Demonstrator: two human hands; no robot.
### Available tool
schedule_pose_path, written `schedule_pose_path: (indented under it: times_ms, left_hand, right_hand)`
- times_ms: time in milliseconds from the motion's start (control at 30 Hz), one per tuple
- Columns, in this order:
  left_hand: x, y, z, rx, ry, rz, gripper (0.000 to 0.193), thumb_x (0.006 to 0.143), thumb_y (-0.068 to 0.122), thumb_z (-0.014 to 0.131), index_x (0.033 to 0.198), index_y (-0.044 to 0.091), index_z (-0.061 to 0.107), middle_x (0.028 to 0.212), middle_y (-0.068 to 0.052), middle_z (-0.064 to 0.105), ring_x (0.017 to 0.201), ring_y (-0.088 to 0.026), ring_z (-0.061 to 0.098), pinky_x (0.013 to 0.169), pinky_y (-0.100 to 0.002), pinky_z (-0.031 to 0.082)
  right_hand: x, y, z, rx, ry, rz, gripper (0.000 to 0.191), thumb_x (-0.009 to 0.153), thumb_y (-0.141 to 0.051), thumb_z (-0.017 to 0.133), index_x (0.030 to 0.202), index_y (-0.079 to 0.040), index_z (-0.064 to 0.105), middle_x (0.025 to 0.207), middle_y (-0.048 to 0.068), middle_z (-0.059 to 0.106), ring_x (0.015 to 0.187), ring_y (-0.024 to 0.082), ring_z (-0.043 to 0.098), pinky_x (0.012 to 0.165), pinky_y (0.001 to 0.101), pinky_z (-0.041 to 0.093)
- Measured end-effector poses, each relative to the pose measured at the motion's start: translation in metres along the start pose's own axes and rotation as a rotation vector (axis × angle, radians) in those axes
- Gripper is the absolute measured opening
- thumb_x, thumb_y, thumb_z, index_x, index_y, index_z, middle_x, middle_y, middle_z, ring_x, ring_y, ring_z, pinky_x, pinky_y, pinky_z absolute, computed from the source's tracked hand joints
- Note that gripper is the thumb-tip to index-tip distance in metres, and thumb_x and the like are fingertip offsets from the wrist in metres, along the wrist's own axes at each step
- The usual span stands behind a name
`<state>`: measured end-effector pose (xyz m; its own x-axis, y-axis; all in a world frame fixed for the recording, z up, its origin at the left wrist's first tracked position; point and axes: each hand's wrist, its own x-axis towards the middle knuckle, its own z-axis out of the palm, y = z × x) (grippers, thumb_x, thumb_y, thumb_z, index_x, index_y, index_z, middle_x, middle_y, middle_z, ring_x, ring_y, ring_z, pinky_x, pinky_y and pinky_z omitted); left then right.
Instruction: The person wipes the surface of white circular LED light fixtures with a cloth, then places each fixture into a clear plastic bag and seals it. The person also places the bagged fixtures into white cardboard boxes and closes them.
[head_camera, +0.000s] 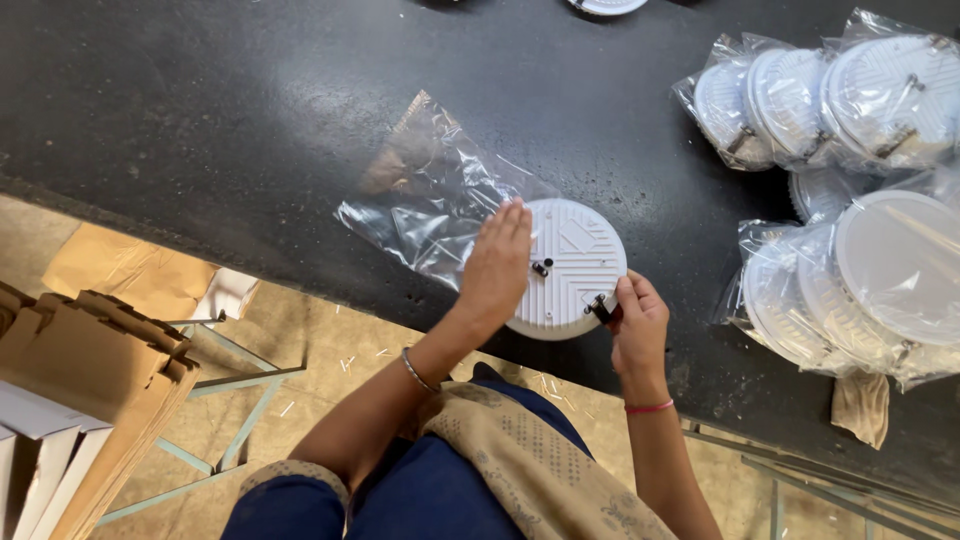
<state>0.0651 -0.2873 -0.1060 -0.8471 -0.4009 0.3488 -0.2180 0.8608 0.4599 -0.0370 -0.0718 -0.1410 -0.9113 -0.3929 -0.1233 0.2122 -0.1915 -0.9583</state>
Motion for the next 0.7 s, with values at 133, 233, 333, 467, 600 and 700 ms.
schedule_pose_path:
  times_ms: [133,233,333,467,600,700]
  left_hand:
    - [-0.015,0.000,-0.004,0.023,-0.041,-0.015,0.056,0.093,0.000,0.048,0.148,-0.008,0.043,0.157,-0.024,0.042,0.150,-0.035,0.035,0.124,-0.044,0.026]
    - [-0.022,-0.001,-0.009,-0.043,-0.043,-0.018,0.052,0.095,0.001,0.047,0.146,-0.009,0.044,0.156,-0.027,0.042,0.149,-0.036,0.036,0.124,-0.045,0.026]
    - [-0.020,0.000,-0.010,-0.041,-0.032,-0.010,0.054,0.093,-0.001,0.047,0.146,-0.009,0.044,0.156,-0.027,0.041,0.150,-0.037,0.035,0.125,-0.045,0.026]
    - [-0.015,0.006,-0.006,-0.093,-0.012,-0.002,0.051,0.097,0.001,0.047,0.146,-0.011,0.043,0.156,-0.028,0.041,0.149,-0.037,0.035,0.123,-0.046,0.024]
    - [-0.021,0.014,-0.001,-0.048,-0.073,0.014,0.053,0.093,0.002,0.048,0.145,-0.010,0.045,0.154,-0.027,0.044,0.148,-0.036,0.038,0.123,-0.045,0.027]
    - [-0.025,0.017,0.000,-0.122,-0.025,0.013,0.048,0.099,0.009,0.048,0.143,-0.010,0.048,0.153,-0.027,0.046,0.147,-0.037,0.040,0.122,-0.046,0.029]
  right_hand:
    - [0.002,-0.004,0.003,0.051,0.060,0.049,0.024,0.107,-0.017,0.054,0.120,0.000,0.066,0.096,0.002,0.072,0.080,0.009,0.068,0.068,0.0246,0.058]
    - [0.002,-0.006,0.000,0.088,0.112,0.059,0.023,0.104,-0.017,0.052,0.118,-0.003,0.065,0.096,0.001,0.073,0.080,0.009,0.070,0.068,0.0260,0.061]
    - [-0.001,-0.005,0.001,-0.049,-0.010,0.015,0.024,0.109,-0.017,0.055,0.123,-0.002,0.067,0.096,0.002,0.072,0.076,0.009,0.065,0.062,0.0239,0.054]
    - [-0.008,0.000,0.014,-0.060,-0.049,0.042,0.026,0.112,-0.016,0.058,0.127,0.002,0.069,0.097,0.004,0.069,0.074,0.008,0.058,0.061,0.0228,0.047]
    - [-0.014,0.001,0.027,0.005,-0.018,0.131,0.025,0.105,-0.016,0.054,0.121,-0.001,0.065,0.098,0.003,0.073,0.081,0.009,0.070,0.069,0.0255,0.059]
    - [-0.014,0.000,0.029,-0.067,-0.069,0.135,0.025,0.105,-0.014,0.056,0.122,0.000,0.067,0.099,0.004,0.072,0.080,0.009,0.068,0.069,0.0258,0.058]
